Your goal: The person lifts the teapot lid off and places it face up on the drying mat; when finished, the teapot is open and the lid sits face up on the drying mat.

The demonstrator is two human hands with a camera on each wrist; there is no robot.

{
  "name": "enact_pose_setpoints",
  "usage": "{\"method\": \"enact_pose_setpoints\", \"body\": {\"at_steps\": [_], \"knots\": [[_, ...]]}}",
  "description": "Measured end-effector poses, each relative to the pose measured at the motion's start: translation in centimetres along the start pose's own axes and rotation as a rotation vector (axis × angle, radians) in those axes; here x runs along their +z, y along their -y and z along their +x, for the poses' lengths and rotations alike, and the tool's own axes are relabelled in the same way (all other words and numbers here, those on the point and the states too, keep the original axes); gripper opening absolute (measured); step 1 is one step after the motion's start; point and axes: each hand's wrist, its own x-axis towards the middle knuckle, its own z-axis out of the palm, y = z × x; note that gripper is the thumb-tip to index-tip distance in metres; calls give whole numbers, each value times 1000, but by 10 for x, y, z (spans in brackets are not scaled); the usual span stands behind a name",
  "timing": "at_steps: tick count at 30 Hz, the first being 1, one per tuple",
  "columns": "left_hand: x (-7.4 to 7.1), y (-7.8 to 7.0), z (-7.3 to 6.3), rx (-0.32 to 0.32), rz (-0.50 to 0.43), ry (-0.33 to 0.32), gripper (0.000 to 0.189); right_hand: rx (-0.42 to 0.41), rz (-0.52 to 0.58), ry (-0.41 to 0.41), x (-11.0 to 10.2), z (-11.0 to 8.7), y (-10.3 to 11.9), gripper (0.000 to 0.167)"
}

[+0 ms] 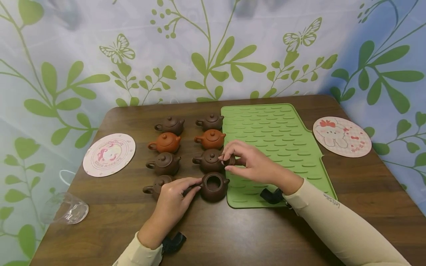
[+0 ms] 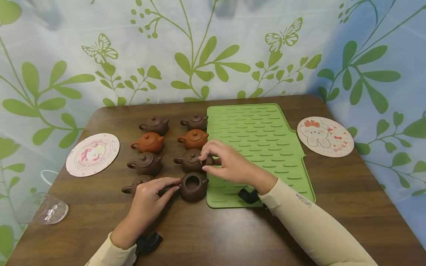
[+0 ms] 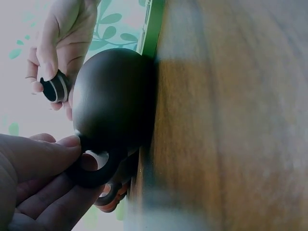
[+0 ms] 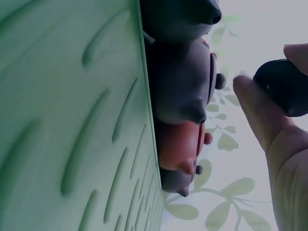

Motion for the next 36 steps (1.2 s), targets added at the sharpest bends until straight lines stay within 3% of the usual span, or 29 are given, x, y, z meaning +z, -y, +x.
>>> {"method": "enact_pose_setpoints", "body": {"at_steps": [6, 12, 26, 36], "knots": [[1, 0, -1, -4, 5, -1, 29, 46, -33, -64, -10, -5, -1, 21], [1, 0, 0, 0, 7, -3, 30, 39, -95, -150, -16, -9, -6, 21], [1, -1, 0, 14, -4, -11, 29, -5, -171, -235, -33, -15, -20, 31], [0, -2, 0, 7, -5, -4, 29, 43, -191, -282, -48, -16, -30, 34]]}}
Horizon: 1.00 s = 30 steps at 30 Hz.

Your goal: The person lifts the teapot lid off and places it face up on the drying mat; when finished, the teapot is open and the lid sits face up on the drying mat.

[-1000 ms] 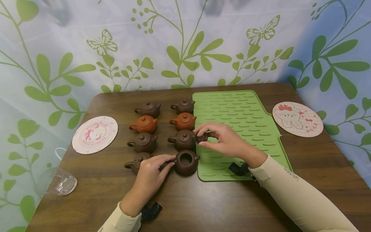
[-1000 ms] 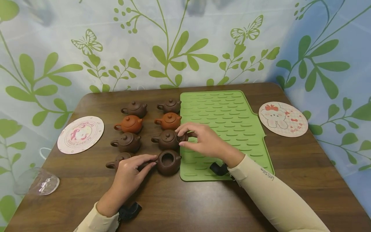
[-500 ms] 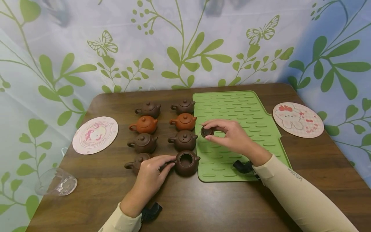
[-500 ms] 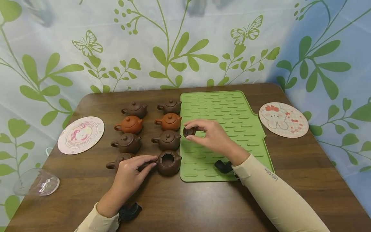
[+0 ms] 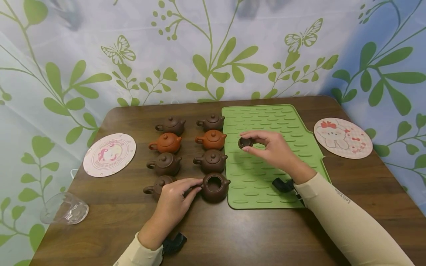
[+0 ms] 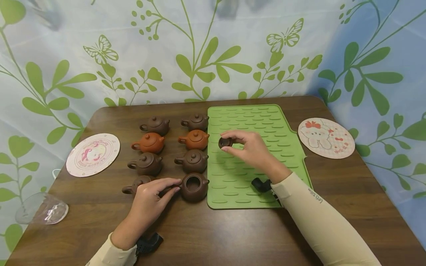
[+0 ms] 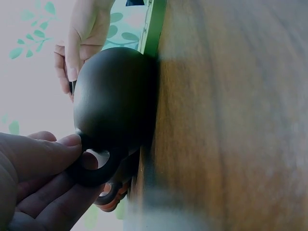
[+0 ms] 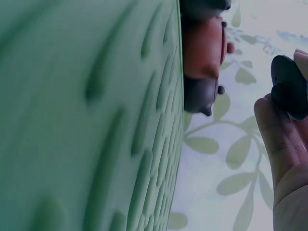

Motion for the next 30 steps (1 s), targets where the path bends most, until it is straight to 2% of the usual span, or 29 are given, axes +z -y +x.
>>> {"method": "enact_pose_setpoints", "body": {"at_steps": [5, 13, 22, 30], "knots": [[0, 0, 0, 2, -7, -1, 29, 43, -28, -15, -11, 3, -9, 35], [1, 1, 0, 8, -11, -5, 29, 185, -111, -18, -30, 7, -24, 35], [1, 2, -2, 13, -7, -6, 29, 253, -233, -40, -54, 10, -41, 37], [0, 4, -5, 26, -8, -7, 29, 433, -388, -40, -83, 10, -53, 40]]}}
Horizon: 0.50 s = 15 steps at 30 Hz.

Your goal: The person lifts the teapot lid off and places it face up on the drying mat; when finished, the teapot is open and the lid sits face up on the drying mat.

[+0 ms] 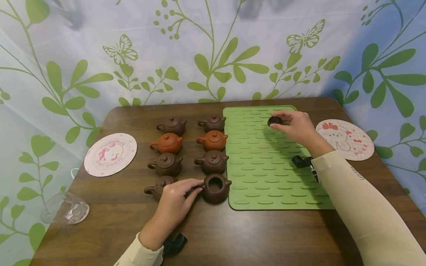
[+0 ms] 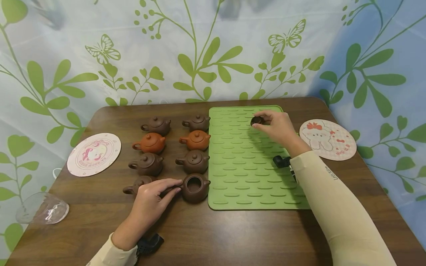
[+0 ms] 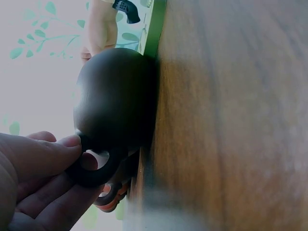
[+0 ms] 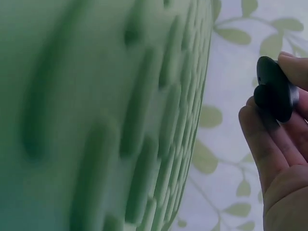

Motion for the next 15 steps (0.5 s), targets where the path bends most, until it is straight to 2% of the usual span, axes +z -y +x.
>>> {"method": "enact_pose_setpoints", "body": {"at_steps": [6, 15], "knots": [[0, 0, -1, -6, 0, 4, 29, 34, -43, 13, -12, 5, -15, 40], [1, 0, -1, -1, 2, 5, 29, 100, -115, 42, -16, 13, -32, 45]]}}
